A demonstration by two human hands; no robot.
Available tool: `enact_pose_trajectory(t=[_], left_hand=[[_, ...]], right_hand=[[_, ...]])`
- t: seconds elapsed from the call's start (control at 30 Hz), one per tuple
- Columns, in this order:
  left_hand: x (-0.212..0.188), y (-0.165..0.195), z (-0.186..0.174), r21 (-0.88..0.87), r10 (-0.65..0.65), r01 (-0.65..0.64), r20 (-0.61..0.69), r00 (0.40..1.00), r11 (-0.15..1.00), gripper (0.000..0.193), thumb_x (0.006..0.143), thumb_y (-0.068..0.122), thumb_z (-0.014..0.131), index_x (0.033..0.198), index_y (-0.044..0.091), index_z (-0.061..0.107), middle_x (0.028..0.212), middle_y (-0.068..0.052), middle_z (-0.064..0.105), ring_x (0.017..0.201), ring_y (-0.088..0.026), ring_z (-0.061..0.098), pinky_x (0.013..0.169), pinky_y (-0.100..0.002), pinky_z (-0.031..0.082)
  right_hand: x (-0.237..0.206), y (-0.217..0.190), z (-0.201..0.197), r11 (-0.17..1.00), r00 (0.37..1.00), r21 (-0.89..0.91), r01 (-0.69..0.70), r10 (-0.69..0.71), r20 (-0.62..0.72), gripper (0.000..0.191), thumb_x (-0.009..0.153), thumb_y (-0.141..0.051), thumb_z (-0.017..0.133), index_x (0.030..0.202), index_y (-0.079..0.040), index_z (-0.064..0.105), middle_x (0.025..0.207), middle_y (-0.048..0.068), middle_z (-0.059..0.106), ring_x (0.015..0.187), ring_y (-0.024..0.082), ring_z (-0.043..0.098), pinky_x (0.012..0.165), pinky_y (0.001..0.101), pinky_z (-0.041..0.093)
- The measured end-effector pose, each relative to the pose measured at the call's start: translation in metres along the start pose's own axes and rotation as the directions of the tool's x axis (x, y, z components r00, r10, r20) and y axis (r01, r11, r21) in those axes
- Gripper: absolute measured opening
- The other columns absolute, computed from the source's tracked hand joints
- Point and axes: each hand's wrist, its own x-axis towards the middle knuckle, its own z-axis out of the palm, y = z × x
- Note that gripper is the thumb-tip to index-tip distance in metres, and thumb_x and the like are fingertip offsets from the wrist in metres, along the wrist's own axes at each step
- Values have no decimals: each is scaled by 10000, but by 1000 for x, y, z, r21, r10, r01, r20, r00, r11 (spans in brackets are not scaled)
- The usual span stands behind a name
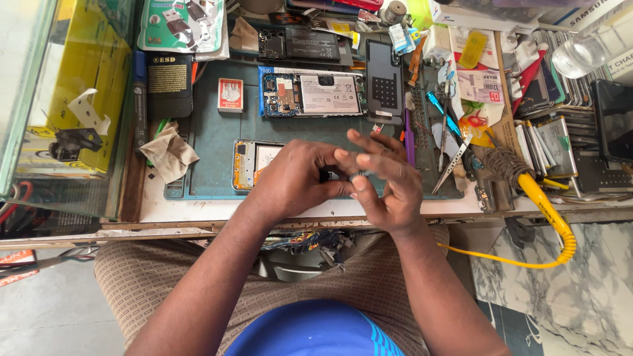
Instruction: The person disassembles a smartphone by removing the back cover and using a screwdriver to unscrew internal components. They then use a plastic opening tool to pry and separate parts, and a metal spudger to disconnect ribbon cables and adjust internal pieces.
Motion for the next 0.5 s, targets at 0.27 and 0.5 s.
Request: enact_pose_trajectory(t=[0.27, 0.5], left_hand=[[-14, 10, -6, 133, 73, -82, 72, 995, 988, 348, 741, 241, 884, 1024, 81, 760, 1069, -134, 751, 1013, -322, 716, 870, -416, 557], [-40, 6, -15, 530, 150, -87, -76, 986, 843, 503, 774, 408, 824, 1194, 145, 735, 1290, -82, 698, 1368, -323, 516, 1175, -541, 289]], right_hand=[[-23, -22, 3, 983, 978, 119, -141, 157, -137, 497, 1074, -190, 705, 1487, -87, 450, 1169, 133, 758, 1111, 228, 759, 914, 301, 650], [-4, -18, -76, 879, 828, -56, -474, 423, -368, 467, 1067, -33, 645, 1497, -62, 465, 1015, 99, 713, 861, 128, 699, 731, 263, 551]])
